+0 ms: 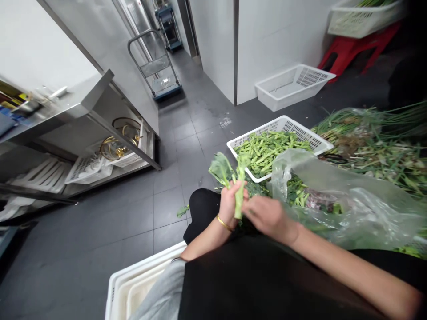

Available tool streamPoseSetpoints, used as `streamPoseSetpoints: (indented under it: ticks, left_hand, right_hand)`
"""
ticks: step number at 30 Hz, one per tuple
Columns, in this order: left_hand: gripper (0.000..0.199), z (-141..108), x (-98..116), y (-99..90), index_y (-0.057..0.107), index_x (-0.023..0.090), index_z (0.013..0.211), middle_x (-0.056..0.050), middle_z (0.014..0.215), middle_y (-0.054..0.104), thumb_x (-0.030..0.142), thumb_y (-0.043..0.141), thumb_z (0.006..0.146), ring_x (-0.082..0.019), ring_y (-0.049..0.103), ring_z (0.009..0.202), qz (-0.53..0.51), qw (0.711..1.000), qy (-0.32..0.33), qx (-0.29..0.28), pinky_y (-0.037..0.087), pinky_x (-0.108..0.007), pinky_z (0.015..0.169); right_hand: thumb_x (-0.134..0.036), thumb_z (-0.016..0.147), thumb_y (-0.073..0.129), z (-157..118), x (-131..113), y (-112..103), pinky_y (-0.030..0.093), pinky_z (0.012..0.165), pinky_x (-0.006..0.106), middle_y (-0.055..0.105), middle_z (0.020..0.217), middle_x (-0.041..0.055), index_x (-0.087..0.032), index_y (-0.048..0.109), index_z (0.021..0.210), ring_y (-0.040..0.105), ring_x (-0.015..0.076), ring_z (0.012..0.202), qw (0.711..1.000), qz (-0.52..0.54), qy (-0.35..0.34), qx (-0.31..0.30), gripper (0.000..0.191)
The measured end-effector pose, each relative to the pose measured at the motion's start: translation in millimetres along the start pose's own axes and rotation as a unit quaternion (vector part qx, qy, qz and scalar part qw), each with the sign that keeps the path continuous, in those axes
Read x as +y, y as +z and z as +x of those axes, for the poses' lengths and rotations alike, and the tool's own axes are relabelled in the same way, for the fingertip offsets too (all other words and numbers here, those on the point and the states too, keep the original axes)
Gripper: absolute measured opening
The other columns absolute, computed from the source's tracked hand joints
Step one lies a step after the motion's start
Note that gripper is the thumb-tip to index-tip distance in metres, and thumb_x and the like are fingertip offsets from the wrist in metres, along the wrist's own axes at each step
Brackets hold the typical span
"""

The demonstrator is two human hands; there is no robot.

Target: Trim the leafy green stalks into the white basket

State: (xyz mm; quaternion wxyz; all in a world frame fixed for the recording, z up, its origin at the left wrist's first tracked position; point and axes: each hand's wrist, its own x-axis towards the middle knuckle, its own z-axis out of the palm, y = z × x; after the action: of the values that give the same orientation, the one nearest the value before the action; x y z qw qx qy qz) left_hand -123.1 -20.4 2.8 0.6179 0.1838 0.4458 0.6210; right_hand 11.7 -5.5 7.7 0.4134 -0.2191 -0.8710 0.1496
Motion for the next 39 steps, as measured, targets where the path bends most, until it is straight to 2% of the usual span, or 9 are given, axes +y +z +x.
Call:
streamPoseSetpoints:
  ticks: [7,10,15,20,23,26,31,36,39]
  left_hand:
    - [0.037,-5.9,2.3,7.2,0.059,0.012,0.079,0.003,0.051,0.055,0.039,0.079,0.062,-0.007,0.045,0.04,0.112,0.991,0.062,0.031,0.036,-0.021,0.043]
    - [0.032,-6.6,-2.8,5.8,0.06,0.013,0.076,0.002,0.05,0.055,0.038,0.076,0.064,-0.007,0.044,0.04,0.103,0.993,0.043,0.025,0.035,-0.022,0.044]
    - [0.03,1.9,1.7,-2.5,0.064,0.011,0.084,0.002,0.051,0.055,0.038,0.067,0.071,-0.009,0.045,0.042,0.032,0.999,0.012,0.021,0.034,-0.022,0.043]
    - [0.042,2.6,-5.3,-4.6,0.065,0.014,0.091,0.001,0.07,0.063,0.028,0.083,0.055,-0.01,0.056,0.061,0.031,0.996,0.077,0.044,0.044,-0.022,0.062]
    - [0.039,1.1,-13.0,-3.0,0.067,0.013,0.085,0.0,0.074,0.065,0.025,0.085,0.052,-0.011,0.057,0.066,0.097,0.988,0.105,0.052,0.045,-0.024,0.069]
    - [0.035,1.7,-15.2,-3.6,0.068,0.012,0.081,-0.002,0.076,0.067,0.025,0.084,0.053,-0.012,0.057,0.068,0.104,0.988,0.098,0.058,0.046,-0.025,0.07]
    - [0.031,4.2,-7.0,-9.1,0.065,0.013,0.086,0.003,0.058,0.056,0.032,0.078,0.065,-0.007,0.048,0.05,0.015,0.998,0.029,0.056,0.039,-0.021,0.053]
    - [0.033,-0.9,-7.1,-7.4,0.068,0.013,0.086,0.0,0.069,0.062,0.025,0.082,0.058,-0.009,0.054,0.059,0.057,0.993,0.079,0.061,0.044,-0.023,0.061]
    - [0.031,-4.5,-13.8,-2.9,0.069,0.011,0.08,-0.003,0.073,0.065,0.024,0.083,0.056,-0.012,0.057,0.067,0.12,0.984,0.11,0.066,0.046,-0.026,0.069]
  right_hand:
    - [-0.048,0.087,0.054,31.1,40.7,-18.8,0.04,0.05,0.024,0.06,0.056,-0.0011,-0.019,0.059,0.074,0.051,0.0116,0.048,0.918,0.157,0.364,-0.02,0.032]
    - [-0.046,0.087,0.054,37.2,45.7,-14.6,0.037,0.05,0.024,0.054,0.051,-0.0017,-0.02,0.051,0.064,0.046,0.0106,0.046,0.942,0.079,0.327,-0.002,0.035]
    - [-0.035,0.093,0.047,6.9,13.3,-2.8,0.038,0.055,0.026,0.053,0.056,0.001,-0.021,0.053,0.064,0.049,0.0126,0.054,0.997,0.03,0.008,-0.068,0.033]
    - [-0.045,0.087,0.053,19.4,30.5,-27.0,0.04,0.05,0.025,0.057,0.055,-0.003,-0.02,0.063,0.1,0.052,0.0127,0.044,0.946,0.099,0.281,-0.126,0.03]
    - [-0.051,0.081,0.056,42.7,47.0,-28.8,0.039,0.046,0.025,0.05,0.042,-0.0059,-0.018,0.062,0.087,0.047,0.0121,0.036,0.885,0.166,0.407,-0.15,0.034]
    - [-0.047,0.083,0.053,44.0,42.8,-12.6,0.036,0.045,0.024,0.05,0.043,-0.0038,-0.02,0.052,0.067,0.046,0.0115,0.038,0.916,0.126,0.372,-0.087,0.031]
    - [-0.035,0.087,0.049,11.8,12.6,3.4,0.041,0.056,0.026,0.06,0.057,0.0021,-0.021,0.056,0.069,0.055,0.0138,0.053,0.991,0.095,0.064,-0.071,0.025]
    - [-0.051,0.087,0.051,26.9,39.9,-13.9,0.041,0.05,0.024,0.054,0.046,-0.0028,-0.021,0.048,0.064,0.049,0.0109,0.041,0.908,0.195,0.368,-0.056,0.038]
    - [-0.058,0.083,0.053,42.7,62.0,-16.5,0.04,0.047,0.024,0.052,0.045,-0.0032,-0.021,0.046,0.063,0.047,0.0108,0.039,0.878,0.224,0.419,-0.059,0.042]
